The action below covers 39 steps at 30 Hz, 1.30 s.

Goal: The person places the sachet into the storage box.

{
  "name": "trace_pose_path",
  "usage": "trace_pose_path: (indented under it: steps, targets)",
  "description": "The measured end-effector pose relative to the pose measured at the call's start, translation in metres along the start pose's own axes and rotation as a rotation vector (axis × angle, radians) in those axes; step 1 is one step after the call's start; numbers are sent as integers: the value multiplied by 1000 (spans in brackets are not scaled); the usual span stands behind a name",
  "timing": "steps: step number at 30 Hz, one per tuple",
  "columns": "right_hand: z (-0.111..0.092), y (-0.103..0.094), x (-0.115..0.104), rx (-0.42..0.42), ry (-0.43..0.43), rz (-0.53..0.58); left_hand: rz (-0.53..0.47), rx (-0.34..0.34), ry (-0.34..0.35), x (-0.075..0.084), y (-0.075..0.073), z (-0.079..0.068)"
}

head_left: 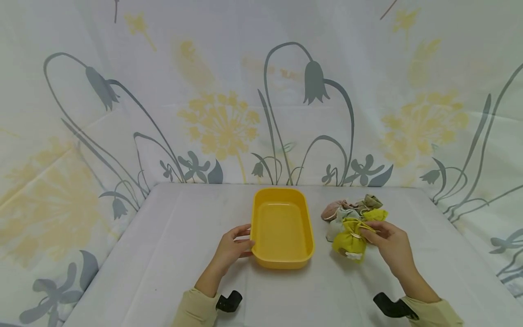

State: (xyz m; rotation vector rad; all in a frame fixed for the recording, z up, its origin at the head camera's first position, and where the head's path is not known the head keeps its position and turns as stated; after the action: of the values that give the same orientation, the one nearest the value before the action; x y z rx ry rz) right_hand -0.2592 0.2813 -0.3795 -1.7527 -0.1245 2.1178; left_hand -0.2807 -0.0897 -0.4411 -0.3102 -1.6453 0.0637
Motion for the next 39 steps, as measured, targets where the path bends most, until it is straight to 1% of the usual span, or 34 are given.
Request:
trace_pose_path:
  steps: [3,6,11,16,23,29,32,39]
  targets:
    - [1,5,-6,-15,-8,13,-2,-4,5,11,1,-7]
    - [3,10,-12,-21,-13,26,0,-5,3,14,1,-9]
    - [6,15,-21,-14,-22,79,-5,-1,5,13,0,-8]
    - [8,21,-27,-6,-39,109,-6,2,-3,12,0,-8]
    - [11,33,-40,-33,-89,166,-1,12,-6,13,0,-9]
    - [17,44,-47,-57,-114,224,-2,6,-9,13,0,-10]
    - [21,50,-49,-71,-117,222,-3,4,-9,14,0,-10]
    - [30,63,-52,-87,-106,169,-8,-5,-4,14,1,-10]
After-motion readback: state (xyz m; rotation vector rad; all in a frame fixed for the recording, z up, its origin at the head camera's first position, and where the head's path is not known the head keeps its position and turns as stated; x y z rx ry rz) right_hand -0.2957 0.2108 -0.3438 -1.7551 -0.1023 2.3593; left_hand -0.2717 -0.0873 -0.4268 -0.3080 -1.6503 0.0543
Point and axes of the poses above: each hand's wrist, its own z-axis towards the middle knuckle, its own y-axis out of the palm, x = y × z, the point moved 9 cm from there along z, towards the middle knuckle, and after that the axes turned 10 degrees about z, right-handed, at the moved point
